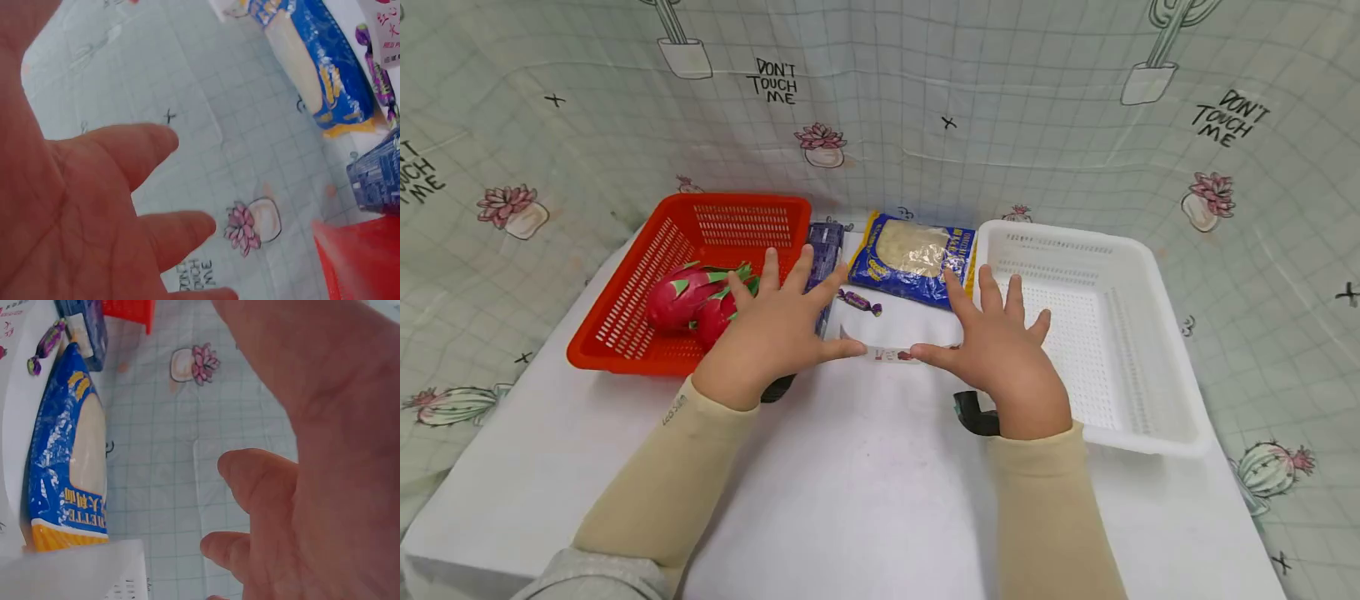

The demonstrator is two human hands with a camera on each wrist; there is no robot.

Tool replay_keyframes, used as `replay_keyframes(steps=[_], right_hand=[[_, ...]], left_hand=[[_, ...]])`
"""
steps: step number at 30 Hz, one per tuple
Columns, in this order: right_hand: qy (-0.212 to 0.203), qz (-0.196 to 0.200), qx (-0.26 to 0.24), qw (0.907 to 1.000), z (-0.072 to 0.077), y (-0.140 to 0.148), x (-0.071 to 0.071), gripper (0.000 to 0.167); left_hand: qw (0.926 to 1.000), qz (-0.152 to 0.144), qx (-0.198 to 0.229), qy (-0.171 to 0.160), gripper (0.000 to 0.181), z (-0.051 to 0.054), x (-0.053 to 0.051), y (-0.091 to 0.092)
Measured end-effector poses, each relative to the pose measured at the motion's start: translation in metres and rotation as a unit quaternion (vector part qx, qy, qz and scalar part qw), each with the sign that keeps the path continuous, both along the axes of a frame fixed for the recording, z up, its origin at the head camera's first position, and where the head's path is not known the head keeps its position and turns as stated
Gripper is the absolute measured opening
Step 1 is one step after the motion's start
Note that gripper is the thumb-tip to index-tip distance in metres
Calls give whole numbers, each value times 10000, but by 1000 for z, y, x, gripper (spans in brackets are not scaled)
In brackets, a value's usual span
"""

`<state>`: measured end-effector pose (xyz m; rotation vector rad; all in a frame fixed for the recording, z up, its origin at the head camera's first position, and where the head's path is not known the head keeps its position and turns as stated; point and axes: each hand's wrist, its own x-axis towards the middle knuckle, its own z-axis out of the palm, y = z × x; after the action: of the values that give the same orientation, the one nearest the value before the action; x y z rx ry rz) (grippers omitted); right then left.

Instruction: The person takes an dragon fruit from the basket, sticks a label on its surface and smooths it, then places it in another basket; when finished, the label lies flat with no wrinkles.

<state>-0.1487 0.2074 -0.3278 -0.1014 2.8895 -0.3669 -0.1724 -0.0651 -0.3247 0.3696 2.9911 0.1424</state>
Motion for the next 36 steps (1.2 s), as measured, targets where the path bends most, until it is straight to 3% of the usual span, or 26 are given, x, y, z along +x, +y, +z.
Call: replay_keyframes(steps=[5,12,15,18,22,24,26,29,31,32,35,36], right_hand=[[192,318,-248,9990,8,-9,2,98],[700,814,-784,9911,26,-17,14,86],[963,1035,-921,9857,28,-21,19,86],[1122,1188,-960,9819,27,-25,24,86],[1081,1215,-1013,9815,23,-29,29,87],[1089,1179,-1091,9810,19,-33,32,88],[1169,1163,-1210,9789,16,-37,33,88],[1302,1146,-1355,9755,10,-46,36,84],[1360,1175,-1458,9729,6,-54,37,80],[1356,1190,-1497,9721,4,-58,37,78],[1323,1291,-1558,9703,-1,-74,35,72],[1317,1356,-1556,9696,-2,-79,33,71]], left_hand=[[9996,207,200,-38,114,8,11,-36],[9963,765,374,119,119,13,37,-128],[9935,977,569,122,124,8,41,-168],[9898,1132,868,59,125,-2,38,-205],[9783,1411,1505,-170,125,-16,32,-242],[9686,1502,1938,-417,124,-23,30,-253],[9513,1520,2561,-792,119,-30,29,-258],[9136,1476,3531,-1372,112,-43,26,-258],[8875,1513,4068,-1546,109,-51,26,-257],[8792,1526,4240,-1546,107,-55,26,-257],[8646,1641,4515,-1472,108,-60,27,-256],[8661,1665,4487,-1440,109,-61,27,-257]])
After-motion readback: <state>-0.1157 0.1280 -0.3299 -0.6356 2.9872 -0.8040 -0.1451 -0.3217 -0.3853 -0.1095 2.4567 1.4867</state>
